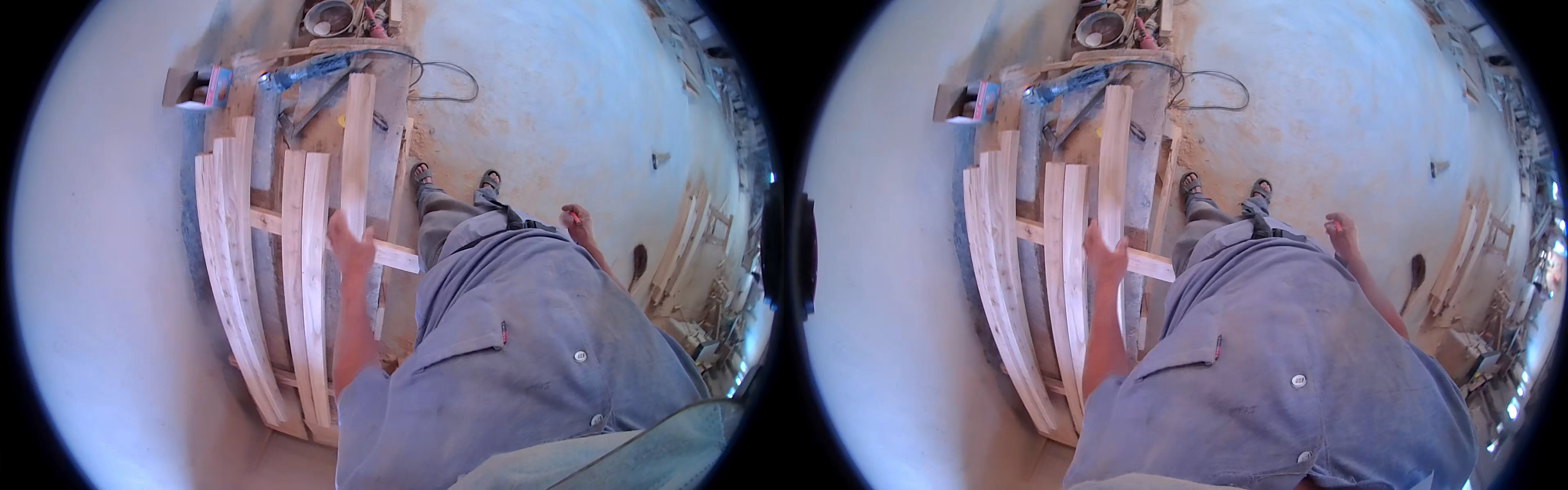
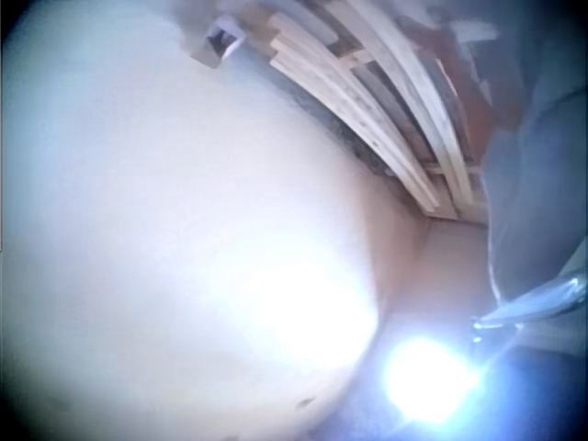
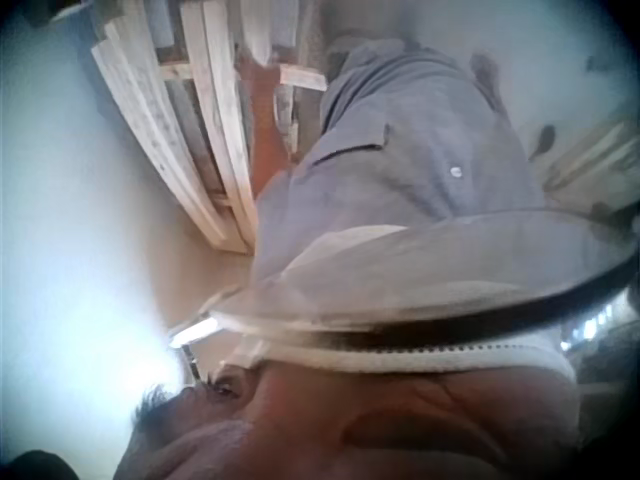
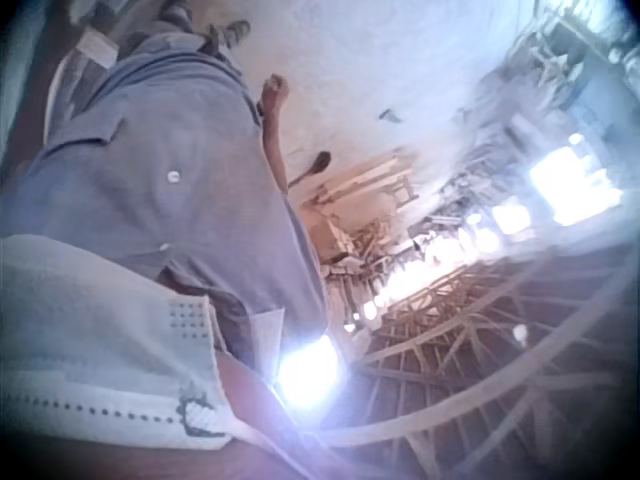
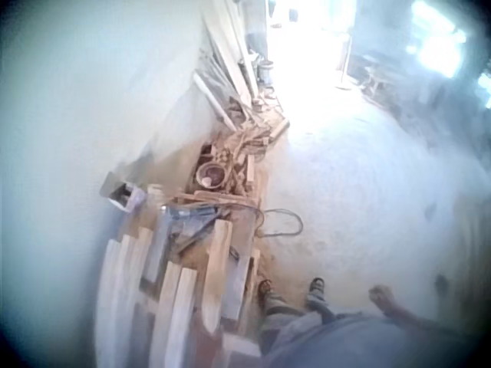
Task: The person measures and marks several wooden planks using a metal square and a red pencil. They then pick up a marked plank and walk toward a table saw, placing the plank on the saw's surface.
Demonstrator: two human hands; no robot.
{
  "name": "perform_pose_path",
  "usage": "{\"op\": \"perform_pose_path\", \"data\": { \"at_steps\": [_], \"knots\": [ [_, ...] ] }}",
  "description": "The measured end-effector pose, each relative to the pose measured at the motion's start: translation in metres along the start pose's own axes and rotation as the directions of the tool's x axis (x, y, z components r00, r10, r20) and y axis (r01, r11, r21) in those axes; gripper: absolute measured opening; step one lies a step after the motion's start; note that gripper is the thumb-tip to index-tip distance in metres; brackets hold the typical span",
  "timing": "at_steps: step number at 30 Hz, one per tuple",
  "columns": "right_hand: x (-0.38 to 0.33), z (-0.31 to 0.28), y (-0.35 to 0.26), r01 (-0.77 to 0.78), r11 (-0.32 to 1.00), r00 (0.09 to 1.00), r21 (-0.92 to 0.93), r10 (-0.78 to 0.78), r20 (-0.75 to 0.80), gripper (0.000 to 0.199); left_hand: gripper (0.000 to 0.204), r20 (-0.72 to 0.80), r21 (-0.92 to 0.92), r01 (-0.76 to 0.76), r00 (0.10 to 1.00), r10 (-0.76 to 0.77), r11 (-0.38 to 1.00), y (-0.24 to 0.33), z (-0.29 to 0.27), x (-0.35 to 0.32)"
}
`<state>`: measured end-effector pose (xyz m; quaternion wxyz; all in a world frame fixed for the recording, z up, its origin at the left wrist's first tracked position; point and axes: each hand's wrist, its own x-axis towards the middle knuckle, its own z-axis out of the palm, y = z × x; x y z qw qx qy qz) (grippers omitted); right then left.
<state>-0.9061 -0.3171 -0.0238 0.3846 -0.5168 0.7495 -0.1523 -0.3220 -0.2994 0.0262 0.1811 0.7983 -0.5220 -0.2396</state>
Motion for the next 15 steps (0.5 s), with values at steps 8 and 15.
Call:
{"op": "perform_pose_path", "data": {
  "at_steps": [8, 15],
  "knots": [
    [0.021, 0.005, -0.014, -0.044, 0.998, 0.996, 0.046, 0.040, 0.081, 0.025, 0.065, 0.440, -0.132, 0.571, 0.766, -0.469, 0.810, -0.149, -0.018, -0.095],
    [-0.004, 0.021, -0.065, -0.028, 0.982, 0.993, -0.188, 0.049, 0.109, 0.019, 0.057, 0.611, -0.127, 0.566, 0.692, -0.386, 0.815, -0.182, -0.017, -0.113]
  ]
}}
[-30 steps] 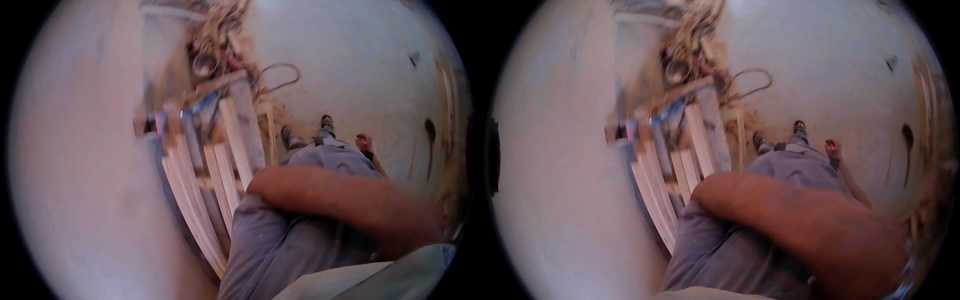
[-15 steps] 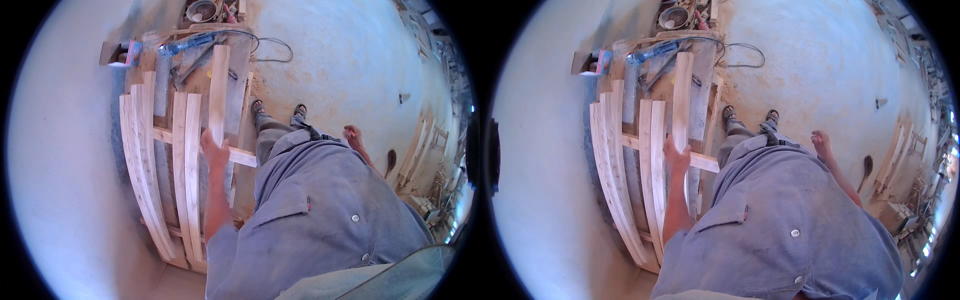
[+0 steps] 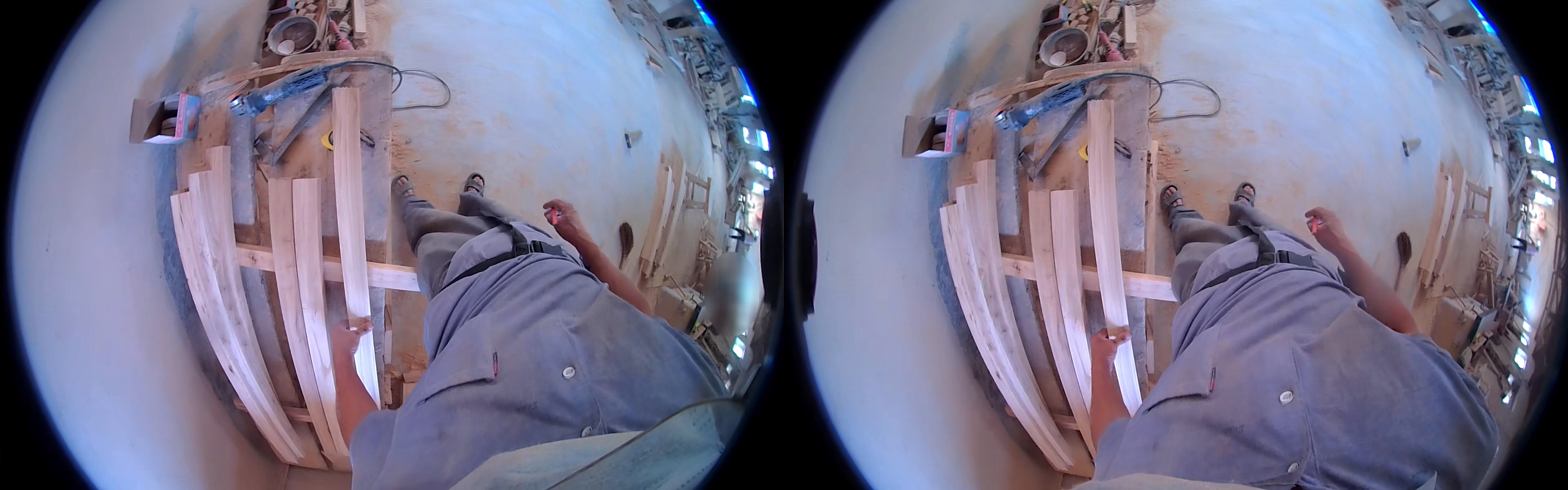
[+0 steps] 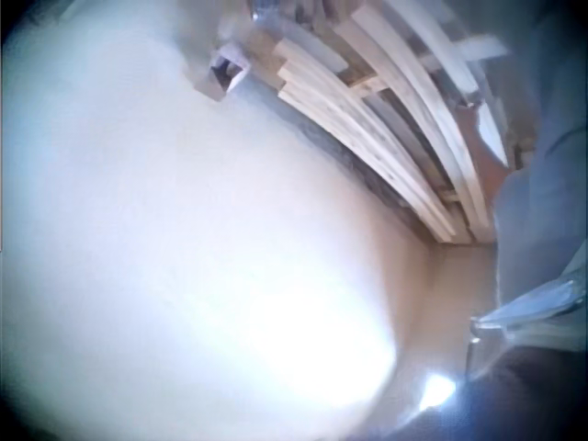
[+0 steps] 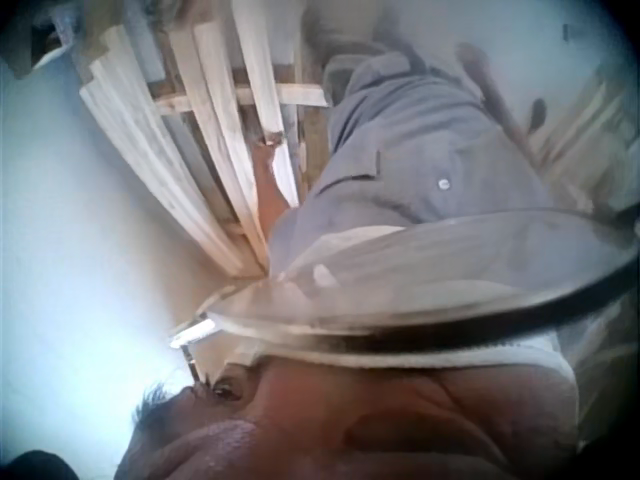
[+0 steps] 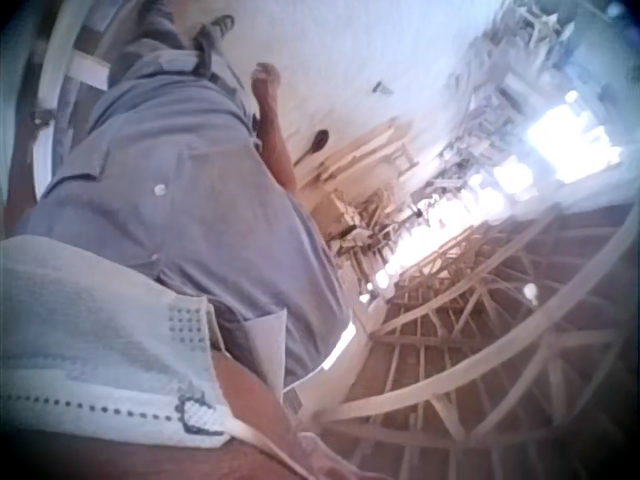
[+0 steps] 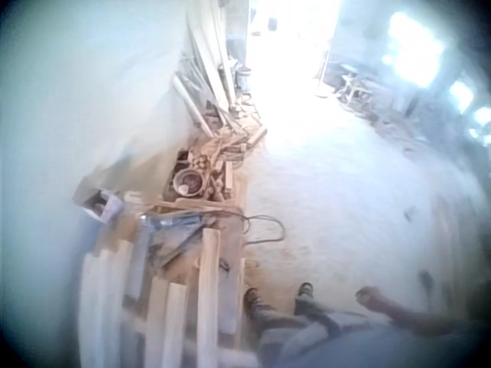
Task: The person measures and marks several wooden planks using a metal square and a red pencil. They then pick up a marked plank and walk toward a table saw, placing the plank on the saw's surface.
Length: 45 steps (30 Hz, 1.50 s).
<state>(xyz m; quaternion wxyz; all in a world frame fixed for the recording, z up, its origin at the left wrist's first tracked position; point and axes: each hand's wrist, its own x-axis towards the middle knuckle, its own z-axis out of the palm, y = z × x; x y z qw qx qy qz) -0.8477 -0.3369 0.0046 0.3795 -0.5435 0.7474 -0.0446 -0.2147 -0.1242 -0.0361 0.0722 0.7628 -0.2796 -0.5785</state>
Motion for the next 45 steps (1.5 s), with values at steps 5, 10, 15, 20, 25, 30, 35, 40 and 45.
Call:
{"op": "perform_pose_path", "data": {
  "at_steps": [5, 10, 15, 20, 25, 30, 35, 40, 45],
  "knots": [
    [-0.026, 0.027, 0.043, 0.038, 0.998, 0.997, 0.057, -0.034, -0.062, 0.020, 0.061, -0.399, 0.483, 0.153, 0.915, 0.062, 0.862, 0.069, 0.062, -0.049],
    [-0.045, 0.033, 0.085, -0.105, 0.983, 0.994, 0.153, 0.097, 0.055, 0.022, 0.059, -0.404, 0.235, -0.180, 0.876, 0.264, 0.955, 0.029, 0.091, -0.022],
    [-0.042, 0.026, 0.130, -0.067, 0.979, 0.997, 0.194, 0.061, 0.038, 0.025, 0.064, -0.263, 0.154, -0.122, 0.952, 0.159, 0.981, 0.036, 0.083, -0.025],
    [-0.068, 0.022, 0.216, -0.043, 0.922, 0.988, 0.386, 0.096, -0.121, 0.016, 0.063, -0.390, 0.213, -0.245, 0.866, 0.313, 0.946, 0.098, 0.139, -0.066],
    [-0.117, 0.065, 0.365, -0.151, 0.813, 0.937, 0.563, 0.299, -0.179, 0.017, 0.060, -0.235, 0.232, -0.244, 0.925, 0.298, 0.942, 0.178, 0.224, -0.104],
    [-0.139, 0.107, 0.422, -0.205, 0.760, 0.801, 0.617, 0.493, -0.341, 0.015, 0.058, 0.062, 0.334, -0.311, 0.949, 0.309, 0.890, 0.250, 0.305, -0.078],
    [-0.109, 0.098, 0.386, -0.388, 0.545, 0.680, 0.743, 0.713, -0.169, 0.016, 0.056, 0.240, 0.413, -0.399, 0.915, 0.325, 0.818, 0.373, 0.385, -0.022],
    [-0.083, 0.036, 0.339, -0.214, 0.707, 0.902, 0.674, 0.408, -0.140, 0.032, 0.054, 0.282, 0.388, -0.452, 0.888, 0.363, 0.803, 0.511, 0.473, 0.027],
    [-0.069, -0.006, 0.402, -0.367, 0.556, 0.679, 0.745, 0.708, -0.194, 0.028, 0.053, 0.332, 0.309, -0.471, 0.867, 0.371, 0.826, 0.653, 0.590, 0.070]
  ]
}}
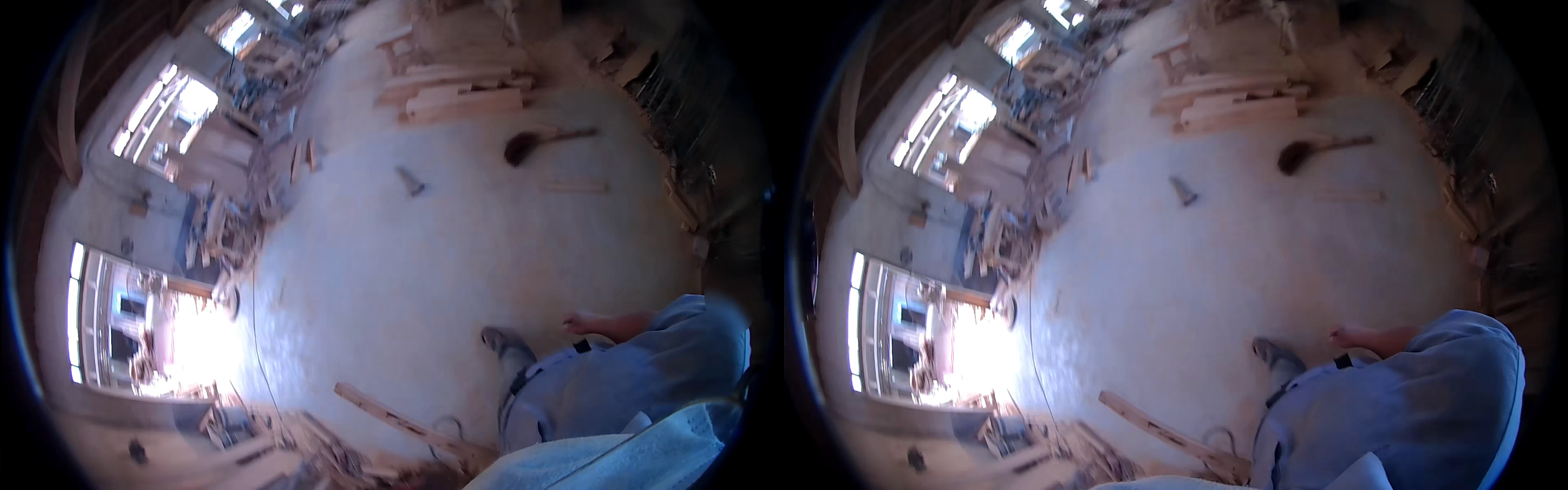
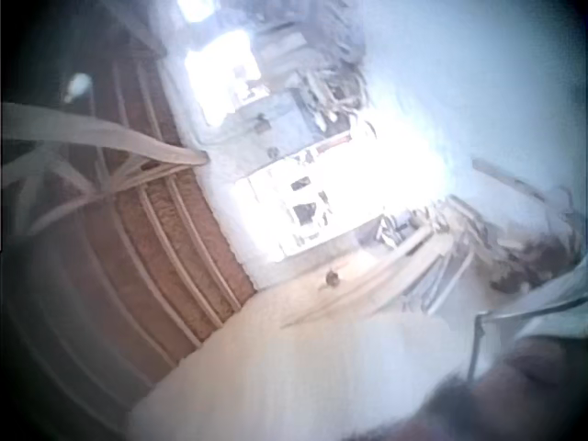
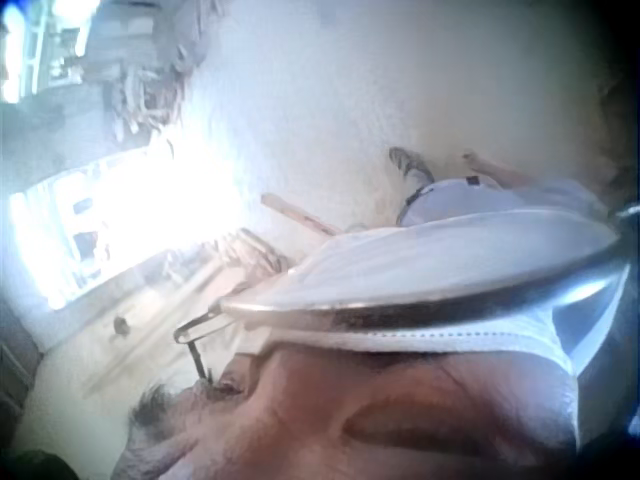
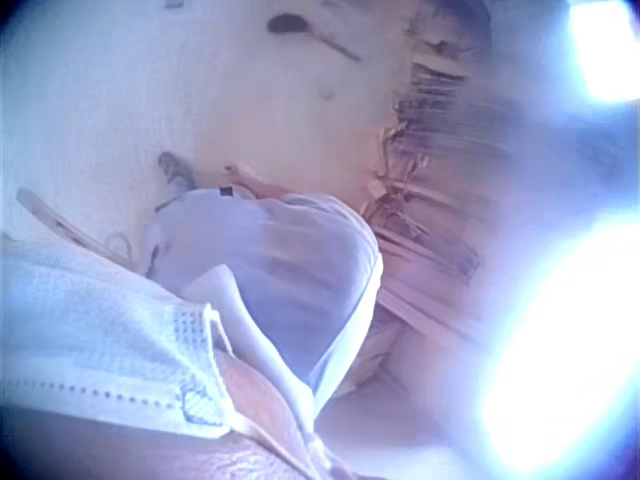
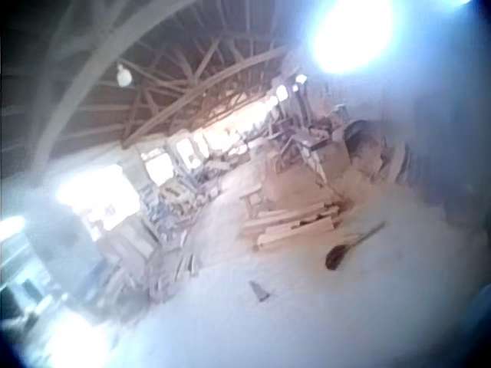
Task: The person measures and marks several wooden planks using a metal square and a red pencil. They then pick up a marked plank and walk toward a table saw, placing the plank on the saw's surface.
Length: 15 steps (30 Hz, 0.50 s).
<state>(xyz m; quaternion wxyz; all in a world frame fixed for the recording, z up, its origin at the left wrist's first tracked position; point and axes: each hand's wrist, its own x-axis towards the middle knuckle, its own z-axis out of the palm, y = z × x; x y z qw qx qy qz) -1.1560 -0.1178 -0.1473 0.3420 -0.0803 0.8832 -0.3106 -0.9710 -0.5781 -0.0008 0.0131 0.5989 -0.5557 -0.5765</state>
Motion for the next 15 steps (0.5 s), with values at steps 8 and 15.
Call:
{"op": "perform_pose_path", "data": {
  "at_steps": [8, 15],
  "knots": [
    [0.120, -0.105, -0.053, -0.415, 0.866, 0.759, 0.281, 0.499, -0.418, 0.025, 0.050, 0.033, -0.214, -0.010, 0.999, 0.018, 0.977, 0.212, 0.072, 0.156],
    [0.192, -0.103, -0.092, -0.341, 0.882, 0.878, 0.326, 0.423, -0.226, 0.030, 0.047, 0.059, -0.539, 0.058, 0.998, -0.032, 0.840, 0.391, 0.176, 0.253]
  ]
}}
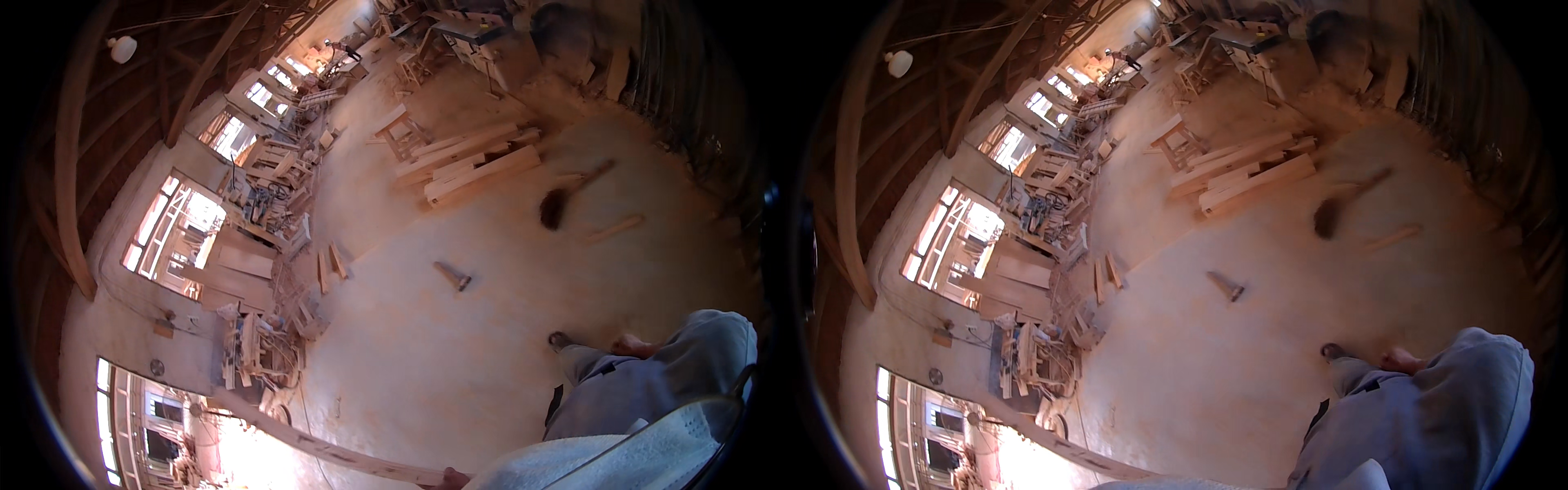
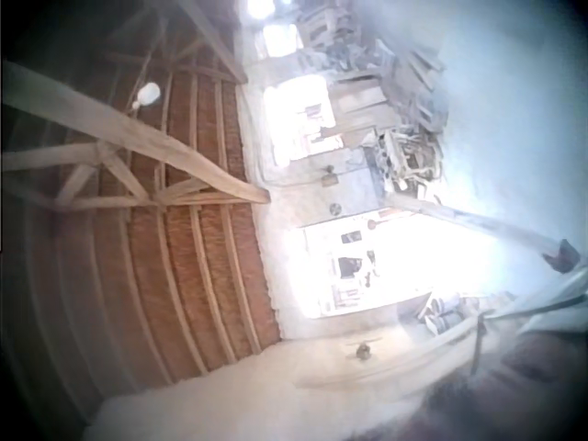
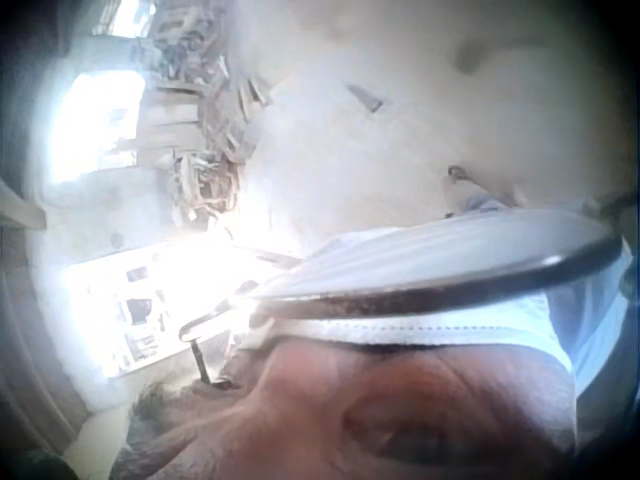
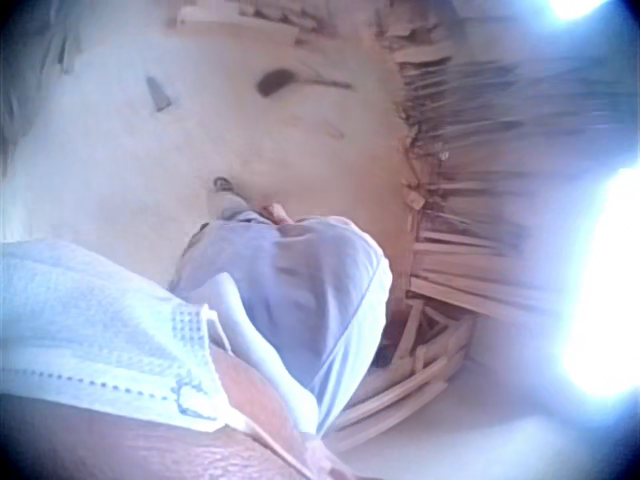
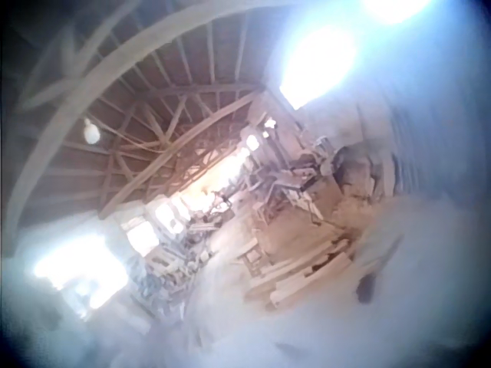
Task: The person measures and marks several wooden planks using a metal square and a red pencil. They then pick up a marked plank and walk toward a table saw, placing the plank on the saw's surface.
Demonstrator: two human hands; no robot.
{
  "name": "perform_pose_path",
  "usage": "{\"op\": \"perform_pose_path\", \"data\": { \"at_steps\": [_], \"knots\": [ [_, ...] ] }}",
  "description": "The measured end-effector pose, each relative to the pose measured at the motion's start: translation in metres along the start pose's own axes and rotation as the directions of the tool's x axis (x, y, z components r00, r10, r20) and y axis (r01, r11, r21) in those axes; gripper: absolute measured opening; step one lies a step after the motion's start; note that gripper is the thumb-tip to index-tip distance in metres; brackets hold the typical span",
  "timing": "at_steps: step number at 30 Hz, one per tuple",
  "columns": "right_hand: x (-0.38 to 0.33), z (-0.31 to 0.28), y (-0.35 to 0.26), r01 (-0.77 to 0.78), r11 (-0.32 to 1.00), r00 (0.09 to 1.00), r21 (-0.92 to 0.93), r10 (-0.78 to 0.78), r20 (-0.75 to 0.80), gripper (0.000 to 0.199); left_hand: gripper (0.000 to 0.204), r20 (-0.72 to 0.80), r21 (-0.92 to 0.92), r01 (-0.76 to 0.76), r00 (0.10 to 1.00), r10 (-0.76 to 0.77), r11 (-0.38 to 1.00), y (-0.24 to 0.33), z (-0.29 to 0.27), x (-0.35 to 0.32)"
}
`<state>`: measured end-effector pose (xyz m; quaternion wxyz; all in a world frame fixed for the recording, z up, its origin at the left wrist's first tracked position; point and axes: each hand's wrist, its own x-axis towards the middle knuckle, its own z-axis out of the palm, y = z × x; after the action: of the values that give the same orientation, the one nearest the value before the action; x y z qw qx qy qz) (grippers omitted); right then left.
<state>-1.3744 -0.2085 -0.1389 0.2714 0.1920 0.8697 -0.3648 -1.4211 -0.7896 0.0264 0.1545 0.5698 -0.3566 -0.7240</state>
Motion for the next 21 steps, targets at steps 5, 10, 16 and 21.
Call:
{"op": "perform_pose_path", "data": {
  "at_steps": [5, 10, 16, 21],
  "knots": [
    [0.101, 0.021, 0.028, -0.070, 0.998, 0.994, 0.003, 0.069, 0.088, 0.042, 0.046, -0.011, -0.201, 0.030, 0.999, -0.033, 0.979, 0.062, 0.150, 0.054],
    [0.225, -0.031, -0.122, -0.178, 0.961, 0.984, -0.212, 0.175, -0.033, 0.043, 0.044, -0.115, -0.303, -0.054, 0.993, 0.020, 0.951, 0.131, 0.250, 0.086],
    [0.348, -0.179, -0.384, -0.029, 0.966, 0.973, 0.259, 0.087, -0.213, 0.024, 0.043, -0.183, -0.375, -0.112, 0.982, 0.045, 0.920, 0.175, 0.357, 0.134],
    [0.485, -0.139, -0.447, 0.218, 0.918, 0.936, 0.332, -0.100, -0.338, 0.026, 0.041, -0.279, -0.394, -0.192, 0.957, 0.083, 0.899, 0.209, 0.406, 0.207]
  ]
}}
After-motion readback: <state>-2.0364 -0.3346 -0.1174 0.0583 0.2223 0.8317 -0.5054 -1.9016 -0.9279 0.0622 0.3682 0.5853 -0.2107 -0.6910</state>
